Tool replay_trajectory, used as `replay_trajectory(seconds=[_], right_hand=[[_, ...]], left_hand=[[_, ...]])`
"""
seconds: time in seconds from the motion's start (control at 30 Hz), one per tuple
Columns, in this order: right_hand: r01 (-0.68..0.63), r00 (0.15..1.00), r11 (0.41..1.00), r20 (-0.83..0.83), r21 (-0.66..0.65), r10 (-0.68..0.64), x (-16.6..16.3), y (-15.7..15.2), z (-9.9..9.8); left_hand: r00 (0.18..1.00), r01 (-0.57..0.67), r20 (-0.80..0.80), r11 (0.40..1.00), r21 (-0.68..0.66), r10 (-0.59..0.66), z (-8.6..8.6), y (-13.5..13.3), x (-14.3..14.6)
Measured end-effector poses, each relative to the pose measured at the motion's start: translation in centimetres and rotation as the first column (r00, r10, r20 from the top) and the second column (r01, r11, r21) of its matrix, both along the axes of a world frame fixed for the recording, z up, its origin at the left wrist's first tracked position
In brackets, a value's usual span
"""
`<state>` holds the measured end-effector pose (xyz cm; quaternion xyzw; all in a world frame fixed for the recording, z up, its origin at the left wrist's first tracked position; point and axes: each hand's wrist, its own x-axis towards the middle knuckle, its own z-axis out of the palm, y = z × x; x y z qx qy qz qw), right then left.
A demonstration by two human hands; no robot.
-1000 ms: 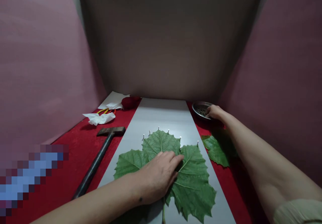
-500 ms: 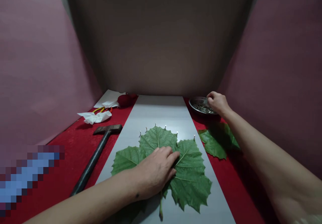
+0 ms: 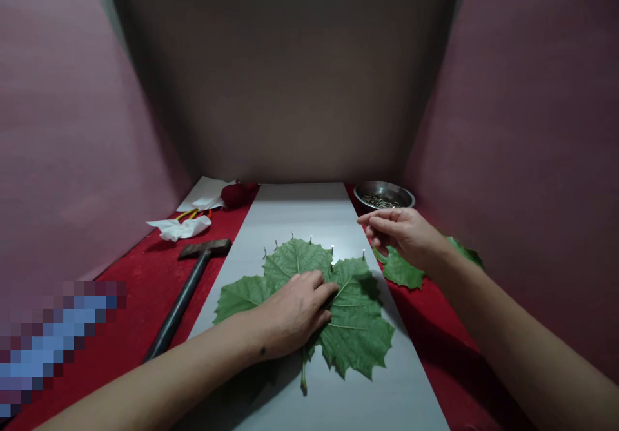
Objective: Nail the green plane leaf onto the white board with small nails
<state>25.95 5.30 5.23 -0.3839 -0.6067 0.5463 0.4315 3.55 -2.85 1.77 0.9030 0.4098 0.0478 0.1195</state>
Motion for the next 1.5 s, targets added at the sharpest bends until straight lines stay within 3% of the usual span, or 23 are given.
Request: replay_trajectory(seconds=[0.13, 0.2, 0.3, 0.5, 0.73, 1.03, 1.13, 1.33, 1.5], right_hand=[[0.025, 0.969, 0.994, 0.242, 0.109, -0.052, -0.4, -1.3, -1.1], [0.028, 0.947, 0.994, 0.316, 0.101, -0.059, -0.8, -1.5, -1.7], [0.074, 0.938, 0.992, 0.330, 0.105, -0.105, -1.4, -1.4, -2.7], [0.110, 0.918, 0.956, 0.340, 0.274, -0.203, -2.0, -0.5, -4.2], [0.006, 0.785, 0.823, 0.507, 0.568, -0.356, -2.3, -0.5, -4.0], [-0.064, 0.654, 0.736, 0.585, 0.674, -0.479, -2.7, -0.2, -4.8], [-0.053, 0.665, 0.744, 0.580, 0.666, -0.472, -2.6, -0.3, -4.7], [-0.005, 0.762, 0.764, 0.497, 0.645, -0.415, -2.5, -0.4, -4.8], [-0.040, 0.793, 0.782, 0.496, 0.622, -0.353, -3.3, -0.6, -5.2]], left_hand=[[1.000, 0.005, -0.010, 1.000, 0.023, -0.005, -0.1, 0.1, 0.1], [1.000, 0.012, -0.009, 0.999, 0.035, -0.012, -0.2, 0.2, 0.1], [1.000, 0.018, 0.000, 0.999, 0.049, -0.018, -0.5, 0.3, 0.0], [1.000, 0.017, -0.003, 0.998, 0.055, -0.016, -0.5, 0.2, 0.0], [0.999, 0.010, -0.033, 0.999, 0.037, -0.009, -0.3, 0.1, 0.1], [1.000, 0.015, -0.028, 0.998, 0.056, -0.013, -0.4, 0.2, 0.4], [0.998, 0.014, -0.066, 0.998, 0.057, -0.010, -0.2, 0.2, 0.6], [0.996, 0.002, -0.093, 0.998, 0.064, 0.004, 0.0, 0.2, 0.8], [0.994, 0.003, -0.105, 0.997, 0.074, 0.004, -0.1, 0.1, 0.9]])
